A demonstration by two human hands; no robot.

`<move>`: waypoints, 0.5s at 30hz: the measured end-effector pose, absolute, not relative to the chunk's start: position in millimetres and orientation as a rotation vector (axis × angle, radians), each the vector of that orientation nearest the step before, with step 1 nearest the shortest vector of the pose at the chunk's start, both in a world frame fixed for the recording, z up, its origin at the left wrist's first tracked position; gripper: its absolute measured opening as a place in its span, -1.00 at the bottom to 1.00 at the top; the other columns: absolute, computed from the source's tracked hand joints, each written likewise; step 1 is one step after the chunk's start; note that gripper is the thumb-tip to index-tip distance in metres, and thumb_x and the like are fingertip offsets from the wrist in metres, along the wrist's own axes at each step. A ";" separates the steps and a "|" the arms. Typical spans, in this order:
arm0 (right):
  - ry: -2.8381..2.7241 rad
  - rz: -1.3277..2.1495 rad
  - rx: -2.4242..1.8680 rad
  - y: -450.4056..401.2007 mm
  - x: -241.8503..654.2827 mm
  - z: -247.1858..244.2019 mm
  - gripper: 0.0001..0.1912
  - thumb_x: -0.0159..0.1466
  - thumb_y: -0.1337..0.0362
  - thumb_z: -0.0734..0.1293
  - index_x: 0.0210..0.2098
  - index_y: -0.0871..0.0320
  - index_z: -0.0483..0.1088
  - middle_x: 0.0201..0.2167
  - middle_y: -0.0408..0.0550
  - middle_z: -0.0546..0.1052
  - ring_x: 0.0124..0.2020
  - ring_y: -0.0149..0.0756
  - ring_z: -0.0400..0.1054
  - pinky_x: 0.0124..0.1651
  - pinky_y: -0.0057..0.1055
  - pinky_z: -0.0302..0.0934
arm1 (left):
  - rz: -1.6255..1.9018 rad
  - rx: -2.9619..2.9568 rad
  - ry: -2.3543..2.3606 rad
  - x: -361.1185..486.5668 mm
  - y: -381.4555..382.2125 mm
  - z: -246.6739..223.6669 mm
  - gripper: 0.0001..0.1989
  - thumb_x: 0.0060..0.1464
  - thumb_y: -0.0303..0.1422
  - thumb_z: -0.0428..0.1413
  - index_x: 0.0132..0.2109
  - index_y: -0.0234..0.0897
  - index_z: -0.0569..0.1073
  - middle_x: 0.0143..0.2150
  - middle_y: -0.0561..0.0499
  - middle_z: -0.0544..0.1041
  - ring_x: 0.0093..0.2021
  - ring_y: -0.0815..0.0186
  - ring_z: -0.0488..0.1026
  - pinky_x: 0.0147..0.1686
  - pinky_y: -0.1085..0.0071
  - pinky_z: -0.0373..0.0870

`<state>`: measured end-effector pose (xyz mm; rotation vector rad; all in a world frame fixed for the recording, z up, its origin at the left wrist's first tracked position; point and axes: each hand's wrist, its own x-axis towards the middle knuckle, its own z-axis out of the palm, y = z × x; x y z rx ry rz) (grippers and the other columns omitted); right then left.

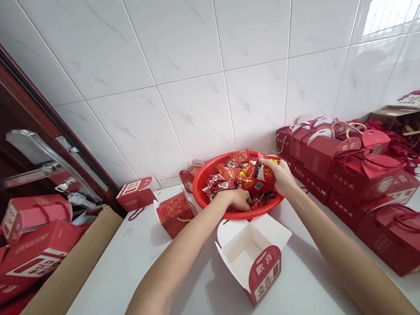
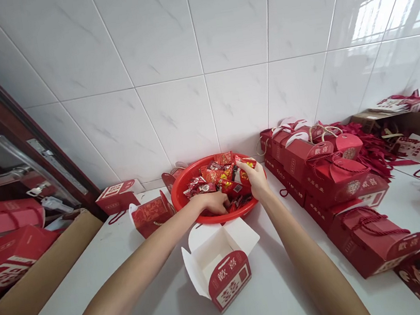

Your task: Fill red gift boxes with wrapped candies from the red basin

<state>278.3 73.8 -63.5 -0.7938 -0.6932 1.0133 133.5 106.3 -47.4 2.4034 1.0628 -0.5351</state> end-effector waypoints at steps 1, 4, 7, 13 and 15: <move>-0.696 1.012 -0.789 74.0 278.4 -64.2 -0.64 -0.16 0.17 0.57 -0.41 0.10 0.45 -0.49 -0.16 0.59 -0.42 -0.18 0.52 -0.31 -0.29 0.43 | -0.516 2.382 1.052 132.1 105.7 -48.1 -0.98 -0.20 -0.44 0.20 -0.51 -0.24 0.50 -0.51 0.03 0.51 -0.44 0.21 0.43 -0.39 0.35 0.31; -0.704 1.007 -0.783 74.9 278.6 -66.0 -0.64 -0.14 0.17 0.57 -0.40 0.09 0.44 -0.48 -0.16 0.60 -0.39 -0.18 0.53 -0.30 -0.29 0.43 | -0.419 2.346 1.017 125.4 107.7 -51.3 -0.95 -0.20 -0.45 0.20 -0.54 -0.24 0.47 -0.56 0.07 0.46 -0.50 0.25 0.39 -0.42 0.37 0.27; -0.692 0.992 -0.779 75.9 278.9 -67.1 -0.65 -0.14 0.17 0.57 -0.41 0.09 0.43 -0.47 -0.16 0.60 -0.37 -0.18 0.53 -0.28 -0.29 0.43 | -0.194 2.290 0.987 116.0 115.4 -54.7 -0.91 -0.12 -0.34 0.22 -0.49 -0.24 0.50 -0.54 0.07 0.48 -0.48 0.27 0.39 -0.41 0.38 0.26; -0.676 0.993 -0.786 76.1 279.6 -65.0 -0.67 -0.14 0.18 0.56 -0.41 0.09 0.45 -0.47 -0.16 0.60 -0.40 -0.22 0.50 -0.30 -0.31 0.41 | 0.577 2.015 0.863 101.8 133.8 -60.2 -0.66 -0.01 -0.05 0.22 -0.36 -0.28 0.55 -0.36 0.02 0.55 -0.27 0.22 0.44 -0.22 0.37 0.32; -0.663 0.993 -0.789 75.7 279.7 -64.0 -0.67 -0.15 0.20 0.56 -0.42 0.09 0.45 -0.46 -0.17 0.60 -0.41 -0.24 0.49 -0.30 -0.33 0.40 | 0.701 1.930 0.859 100.7 136.8 -61.8 -0.62 -0.04 -0.01 0.24 -0.37 -0.29 0.55 -0.37 0.01 0.54 -0.25 0.21 0.43 -0.21 0.35 0.31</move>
